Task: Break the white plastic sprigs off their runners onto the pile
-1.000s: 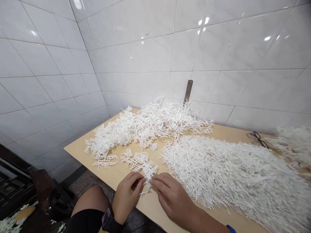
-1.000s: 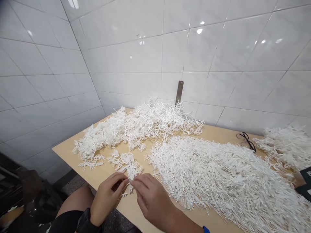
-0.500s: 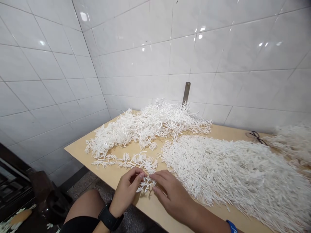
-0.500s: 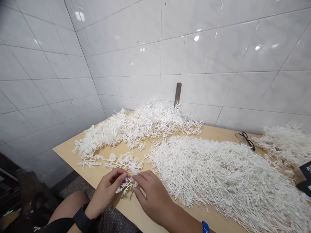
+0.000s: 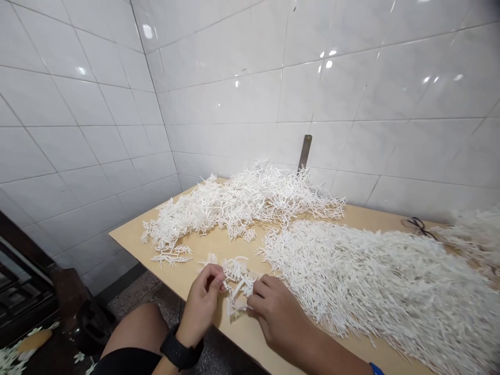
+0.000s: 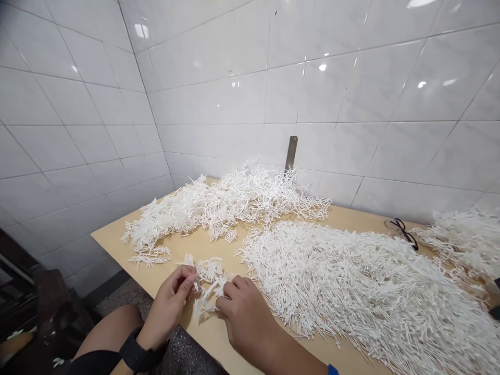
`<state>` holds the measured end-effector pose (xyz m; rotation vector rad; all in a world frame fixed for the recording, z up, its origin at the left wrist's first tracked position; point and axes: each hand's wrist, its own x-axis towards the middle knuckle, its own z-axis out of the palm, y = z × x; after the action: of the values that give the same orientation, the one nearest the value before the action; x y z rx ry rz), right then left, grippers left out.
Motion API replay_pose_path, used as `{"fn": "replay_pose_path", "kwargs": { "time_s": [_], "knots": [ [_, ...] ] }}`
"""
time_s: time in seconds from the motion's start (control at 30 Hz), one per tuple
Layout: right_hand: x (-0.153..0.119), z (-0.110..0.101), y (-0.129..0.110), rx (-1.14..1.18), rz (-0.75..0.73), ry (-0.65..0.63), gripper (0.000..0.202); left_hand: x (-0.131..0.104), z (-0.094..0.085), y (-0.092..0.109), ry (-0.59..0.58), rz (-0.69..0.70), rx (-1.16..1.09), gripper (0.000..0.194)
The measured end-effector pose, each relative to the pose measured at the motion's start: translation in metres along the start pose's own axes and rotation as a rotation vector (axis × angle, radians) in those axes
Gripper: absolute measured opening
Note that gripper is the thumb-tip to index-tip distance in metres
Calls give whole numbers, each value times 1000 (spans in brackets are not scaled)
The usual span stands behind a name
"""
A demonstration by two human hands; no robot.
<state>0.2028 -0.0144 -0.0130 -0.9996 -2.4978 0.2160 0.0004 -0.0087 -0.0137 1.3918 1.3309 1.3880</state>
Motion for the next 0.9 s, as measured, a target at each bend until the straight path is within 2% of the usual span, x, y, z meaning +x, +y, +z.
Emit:
{"fn": "replay_pose_path", "kwargs": {
  "time_s": [0.1, 0.2, 0.27, 0.33, 0.37, 0.43, 0.47, 0.53, 0.57, 0.6, 0.63, 0.7, 0.77, 0.83, 0.9],
  "knots": [
    [-4, -1, 2, 81, 13, 22, 19, 6, -5, -8, 162, -123, -161, 43],
    [-3, -1, 5, 166, 108, 67, 22, 5, -6, -8, 207, -129, -216, 45],
    [-1, 0, 7, 205, 135, 91, 22, 2, 0, 2, 254, -108, -235, 45],
    [0, 2, 8, 252, 133, 109, 20, 2, 14, 22, 288, -77, -256, 44],
    [0, 3, 9, 279, 132, 116, 20, 5, 23, 35, 265, -49, -256, 40],
    [-1, 4, 11, 334, 141, 129, 20, 16, 43, 61, 147, 49, -241, 29],
    [-2, 4, 11, 364, 154, 136, 20, 24, 53, 73, 55, 109, -217, 24],
    [-3, 5, 13, 422, 200, 151, 23, 40, 65, 88, -203, 254, -45, 20],
    [-4, 4, 13, 443, 231, 161, 25, 45, 67, 90, -268, 291, 46, 22],
    [-4, 4, 14, 458, 262, 169, 28, 48, 65, 88, -270, 307, 100, 24],
    [-3, 4, 14, 471, 289, 176, 31, 48, 62, 84, -217, 289, 125, 26],
    [-2, 3, 15, 497, 321, 188, 34, 36, 52, 66, -24, 192, 101, 30],
    [0, 3, 15, 534, 340, 195, 33, 16, 44, 45, 88, 137, 116, 31],
    [1, 3, 16, 558, 356, 198, 31, -5, 41, 27, 133, 126, 149, 26],
    [0, 3, 16, 574, 359, 192, 28, -20, 45, 16, 62, 120, 157, 24]
  ]
}}
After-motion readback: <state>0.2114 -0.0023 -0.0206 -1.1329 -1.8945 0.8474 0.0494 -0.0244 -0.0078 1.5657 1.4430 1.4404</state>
